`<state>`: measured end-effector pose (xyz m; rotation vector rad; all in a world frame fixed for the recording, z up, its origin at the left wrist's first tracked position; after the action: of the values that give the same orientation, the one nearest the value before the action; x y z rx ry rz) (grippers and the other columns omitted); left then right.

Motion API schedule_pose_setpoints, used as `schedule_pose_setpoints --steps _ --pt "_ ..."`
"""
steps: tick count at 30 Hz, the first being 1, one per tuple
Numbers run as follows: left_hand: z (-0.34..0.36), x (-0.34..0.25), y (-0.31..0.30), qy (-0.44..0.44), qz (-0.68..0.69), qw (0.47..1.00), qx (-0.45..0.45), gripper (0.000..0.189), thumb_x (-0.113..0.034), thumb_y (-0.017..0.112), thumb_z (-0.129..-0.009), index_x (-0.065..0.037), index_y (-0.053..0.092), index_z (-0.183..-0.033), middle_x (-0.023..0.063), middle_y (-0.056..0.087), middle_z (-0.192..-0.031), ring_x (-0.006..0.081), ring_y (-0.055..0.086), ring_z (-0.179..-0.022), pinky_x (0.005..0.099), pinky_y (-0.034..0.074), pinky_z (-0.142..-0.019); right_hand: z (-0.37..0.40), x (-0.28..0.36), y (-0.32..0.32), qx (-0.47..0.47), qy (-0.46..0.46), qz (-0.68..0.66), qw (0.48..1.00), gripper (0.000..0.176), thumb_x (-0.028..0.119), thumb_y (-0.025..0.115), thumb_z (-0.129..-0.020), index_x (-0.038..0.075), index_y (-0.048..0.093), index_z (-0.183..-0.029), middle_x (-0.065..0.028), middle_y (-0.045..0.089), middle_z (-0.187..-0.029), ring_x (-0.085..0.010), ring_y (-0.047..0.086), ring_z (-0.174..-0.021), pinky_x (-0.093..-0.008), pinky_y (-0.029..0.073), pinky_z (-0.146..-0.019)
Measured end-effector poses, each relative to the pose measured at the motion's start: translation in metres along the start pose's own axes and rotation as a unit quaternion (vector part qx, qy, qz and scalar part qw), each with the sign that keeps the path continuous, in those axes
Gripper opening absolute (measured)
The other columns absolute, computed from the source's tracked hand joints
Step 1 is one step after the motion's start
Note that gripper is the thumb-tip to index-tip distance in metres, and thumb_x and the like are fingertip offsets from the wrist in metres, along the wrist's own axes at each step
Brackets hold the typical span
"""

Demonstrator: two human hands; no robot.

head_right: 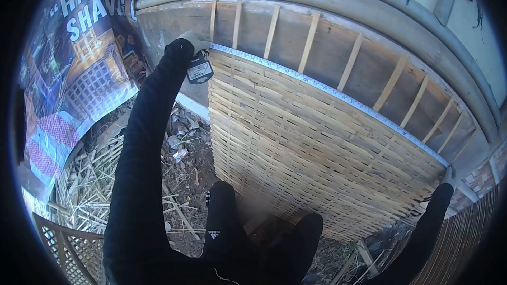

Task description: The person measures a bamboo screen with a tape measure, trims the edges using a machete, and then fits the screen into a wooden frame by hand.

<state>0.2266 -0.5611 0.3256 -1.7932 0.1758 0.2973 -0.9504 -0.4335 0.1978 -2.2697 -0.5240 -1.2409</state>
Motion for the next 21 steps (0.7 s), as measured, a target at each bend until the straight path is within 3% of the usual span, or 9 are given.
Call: schedule_pose_setpoints --steps 3,5,7,9,10,13,17,20,21 --pt "-0.006 0.002 0.003 -0.004 -0.012 1.000 -0.002 0.032 -0.037 0.063 -0.083 -0.012 0.077 -0.096 0.0099 0.074 -0.093 0.0256 0.071 -0.089 0.0369 0.054 -0.083 -0.007 -0.014 -0.001 0.008 0.057 -0.023 0.998 0.040 0.026 0.061 -0.096 0.007 0.059 -0.131 -0.0099 0.066 -0.109 -0.0196 0.064 -0.086 -0.0325 0.055 -0.066" --pt "-0.008 0.006 0.004 -0.019 0.015 1.000 -0.015 0.029 -0.035 0.065 -0.081 -0.011 0.078 -0.092 0.0100 0.074 -0.087 0.0249 0.070 -0.081 0.0361 0.055 -0.077 -0.033 -0.046 -0.012 0.003 0.034 -0.017 0.999 0.040 0.026 0.061 -0.096 0.006 0.059 -0.130 -0.0100 0.066 -0.107 -0.0192 0.064 -0.084 -0.0323 0.055 -0.065" --pt "-0.006 0.016 0.010 -0.032 0.044 0.998 -0.025 0.027 -0.033 0.067 -0.080 -0.011 0.078 -0.089 0.0101 0.073 -0.081 0.0242 0.070 -0.074 0.0353 0.055 -0.071 -0.036 -0.031 -0.014 -0.003 0.011 -0.006 1.000 0.039 0.026 0.060 -0.096 0.006 0.060 -0.130 -0.0100 0.066 -0.105 -0.0189 0.064 -0.083 -0.0321 0.054 -0.063" --pt "-0.014 0.018 0.014 -0.003 0.039 0.999 -0.034 0.026 -0.033 0.067 -0.079 -0.011 0.078 -0.086 0.0097 0.073 -0.079 0.0237 0.070 -0.074 0.0352 0.055 -0.071 -0.007 -0.014 -0.005 0.041 0.115 -0.004 0.992 0.038 0.024 0.059 -0.097 0.004 0.060 -0.129 -0.0108 0.066 -0.104 -0.0184 0.064 -0.083 -0.0313 0.054 -0.062" --pt "-0.010 0.015 0.011 0.002 0.044 0.999 -0.031 0.025 -0.033 0.067 -0.079 -0.012 0.078 -0.086 0.0085 0.073 -0.078 0.0227 0.070 -0.072 0.0351 0.055 -0.071 -0.064 -0.060 -0.028 -0.001 0.035 0.026 0.999 0.037 0.024 0.058 -0.098 0.004 0.060 -0.129 -0.0110 0.066 -0.103 -0.0184 0.064 -0.081 -0.0308 0.054 -0.058" --pt "-0.011 0.020 0.012 0.007 0.063 0.997 -0.043 0.025 -0.033 0.067 -0.079 -0.011 0.078 -0.084 0.0074 0.073 -0.077 0.0220 0.069 -0.071 0.0349 0.055 -0.069 -0.018 -0.020 -0.013 0.008 0.086 0.004 0.996 0.037 0.023 0.057 -0.098 0.005 0.059 -0.130 -0.0111 0.066 -0.103 -0.0188 0.064 -0.079 -0.0311 0.054 -0.058" --pt "-0.019 0.025 0.012 0.006 0.089 0.995 -0.044 0.025 -0.033 0.066 -0.080 -0.010 0.077 -0.082 0.0069 0.072 -0.076 0.0213 0.069 -0.070 0.0345 0.054 -0.068 0.001 0.013 0.000 -0.049 0.046 -0.016 0.998 0.038 0.023 0.057 -0.098 0.004 0.058 -0.131 -0.0109 0.065 -0.104 -0.0187 0.064 -0.077 -0.0313 0.055 -0.059" --pt "-0.011 0.019 0.010 0.019 0.099 0.994 -0.036 0.026 -0.033 0.066 -0.080 -0.010 0.077 -0.082 0.0077 0.072 -0.077 0.0216 0.069 -0.070 0.0342 0.054 -0.067 -0.009 0.001 -0.008 -0.045 0.025 0.037 0.998 0.037 0.022 0.057 -0.098 0.005 0.057 -0.131 -0.0108 0.065 -0.108 -0.0198 0.064 -0.082 -0.0332 0.056 -0.061" --pt "-0.011 0.018 0.009 0.033 0.077 0.996 -0.031 0.028 -0.034 0.064 -0.082 -0.010 0.077 -0.087 0.0095 0.073 -0.083 0.0251 0.069 -0.077 0.0363 0.054 -0.072 -0.021 -0.013 -0.011 -0.048 0.009 0.032 0.998 0.037 0.022 0.058 -0.098 0.004 0.057 -0.131 -0.0122 0.065 -0.111 -0.0208 0.065 -0.090 -0.0345 0.057 -0.066"
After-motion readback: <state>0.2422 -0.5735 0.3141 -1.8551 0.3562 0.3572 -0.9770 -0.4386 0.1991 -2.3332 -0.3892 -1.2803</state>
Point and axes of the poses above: each hand's wrist, its own z-axis away from the middle knuckle, its own y-axis out of the palm, x = y × z, the point moved 10 cm from there along -z, towards the middle knuckle
